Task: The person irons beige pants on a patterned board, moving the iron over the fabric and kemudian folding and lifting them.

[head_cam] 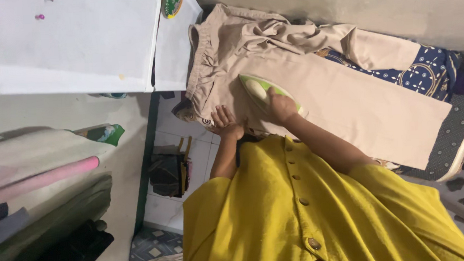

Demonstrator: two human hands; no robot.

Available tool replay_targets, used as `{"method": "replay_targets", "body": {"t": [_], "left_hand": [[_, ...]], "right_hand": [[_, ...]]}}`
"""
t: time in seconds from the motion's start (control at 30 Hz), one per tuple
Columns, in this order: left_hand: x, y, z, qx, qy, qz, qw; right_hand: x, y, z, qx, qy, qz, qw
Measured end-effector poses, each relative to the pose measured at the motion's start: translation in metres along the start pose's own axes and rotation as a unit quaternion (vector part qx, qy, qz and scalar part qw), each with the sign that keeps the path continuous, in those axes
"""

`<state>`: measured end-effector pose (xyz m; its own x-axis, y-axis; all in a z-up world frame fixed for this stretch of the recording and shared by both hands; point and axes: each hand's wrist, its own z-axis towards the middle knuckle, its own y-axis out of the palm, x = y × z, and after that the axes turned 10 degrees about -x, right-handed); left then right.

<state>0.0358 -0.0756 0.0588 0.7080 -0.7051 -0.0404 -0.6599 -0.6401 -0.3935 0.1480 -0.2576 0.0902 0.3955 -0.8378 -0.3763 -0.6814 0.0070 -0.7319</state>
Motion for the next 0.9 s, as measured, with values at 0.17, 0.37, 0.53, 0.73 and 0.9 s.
{"method": "replay_targets", "body": {"t": [0.17,0.37,0.53,0.73,0.9], "left_hand": [[-0.004,0.011,0.019,0.035,0.017,0.012,0.999],[-0.005,0.02,0.033,0.049,0.041,-0.04,0.997],[-0.002,0.008,0.012,0.035,0.026,-0.021,0.999],[-0.007,0.014,0.021,0.026,0.039,-0.025,0.999],[-0.009,0.026,0.041,0.052,0.047,-0.01,0.998]], "right_hand": [[0.005,0.007,-0.047,-0.069,0.032,0.06,0.995],[-0.004,0.006,-0.001,0.006,0.028,0.021,0.999],[-0.006,-0.001,0.057,0.04,0.048,0.064,0.996],[0.035,0.028,-0.024,0.029,0.033,0.02,0.999],[0.042,0.005,-0.011,0.007,0.077,0.017,0.997]]}}
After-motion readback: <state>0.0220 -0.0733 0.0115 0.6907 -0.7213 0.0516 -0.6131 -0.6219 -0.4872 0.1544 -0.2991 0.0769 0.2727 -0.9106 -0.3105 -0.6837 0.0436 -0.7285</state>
